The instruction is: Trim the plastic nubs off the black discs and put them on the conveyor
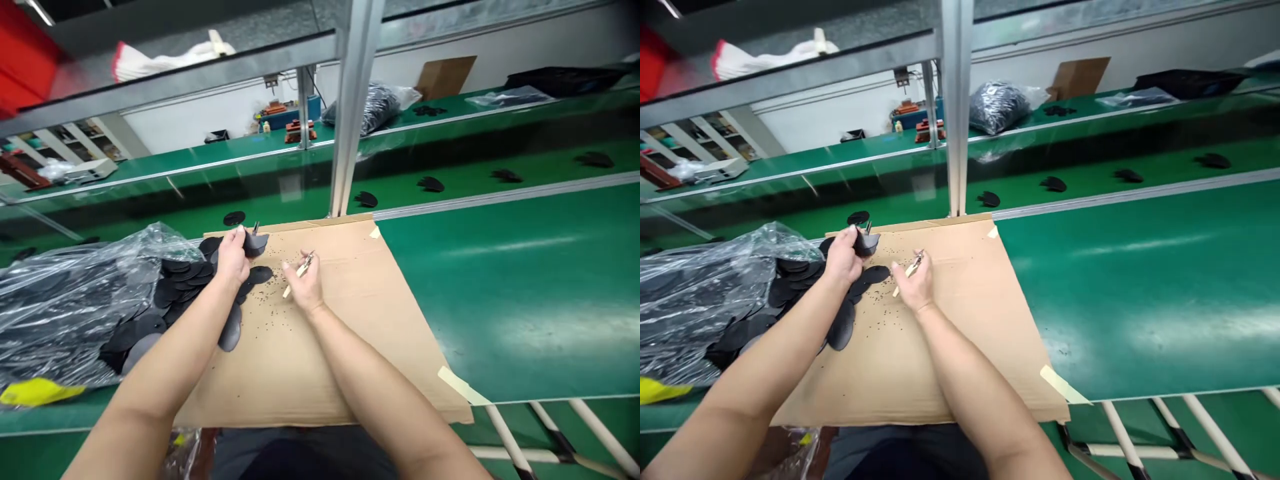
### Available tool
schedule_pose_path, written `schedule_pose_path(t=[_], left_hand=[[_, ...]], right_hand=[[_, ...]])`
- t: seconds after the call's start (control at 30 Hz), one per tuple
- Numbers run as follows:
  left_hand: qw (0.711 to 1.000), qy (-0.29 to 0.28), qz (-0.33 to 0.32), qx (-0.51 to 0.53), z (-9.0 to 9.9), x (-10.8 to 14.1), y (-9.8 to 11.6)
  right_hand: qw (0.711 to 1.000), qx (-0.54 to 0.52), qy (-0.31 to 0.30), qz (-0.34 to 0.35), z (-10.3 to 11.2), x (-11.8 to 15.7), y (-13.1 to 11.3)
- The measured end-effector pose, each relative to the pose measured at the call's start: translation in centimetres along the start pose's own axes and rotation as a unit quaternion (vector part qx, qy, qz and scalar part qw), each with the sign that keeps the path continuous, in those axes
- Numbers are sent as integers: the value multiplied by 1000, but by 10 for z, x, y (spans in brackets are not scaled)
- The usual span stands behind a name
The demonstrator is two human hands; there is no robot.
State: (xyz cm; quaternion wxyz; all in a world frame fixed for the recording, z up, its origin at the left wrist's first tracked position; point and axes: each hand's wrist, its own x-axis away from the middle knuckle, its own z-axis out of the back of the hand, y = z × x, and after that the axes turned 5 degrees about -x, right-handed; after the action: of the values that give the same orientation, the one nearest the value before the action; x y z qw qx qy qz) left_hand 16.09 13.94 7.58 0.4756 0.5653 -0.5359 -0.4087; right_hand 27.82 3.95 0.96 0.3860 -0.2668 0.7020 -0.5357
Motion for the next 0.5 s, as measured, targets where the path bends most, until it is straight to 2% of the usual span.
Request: schedule_pose_path(t=[0.1,0.17,0.23,0.33,0.4,0.5], left_hand=[[993,-14,120,9,36,36,-7],[986,-42,158,26,50,54,-16],[984,-74,151,64,57,65,-25],[982,-102,100,122,60,71,-35],[980,-110,87,144,61,70,-37],[972,-112,108,175,63,64,-38]], right_hand=[[998,54,-9,-22,5,1,1],[996,77,-22,-28,7,4,1],[995,90,-36,-10,7,8,1],[987,126,-61,74,8,13,-1],[969,171,-90,154,8,14,-4],[925,248,-150,247,8,16,-9]])
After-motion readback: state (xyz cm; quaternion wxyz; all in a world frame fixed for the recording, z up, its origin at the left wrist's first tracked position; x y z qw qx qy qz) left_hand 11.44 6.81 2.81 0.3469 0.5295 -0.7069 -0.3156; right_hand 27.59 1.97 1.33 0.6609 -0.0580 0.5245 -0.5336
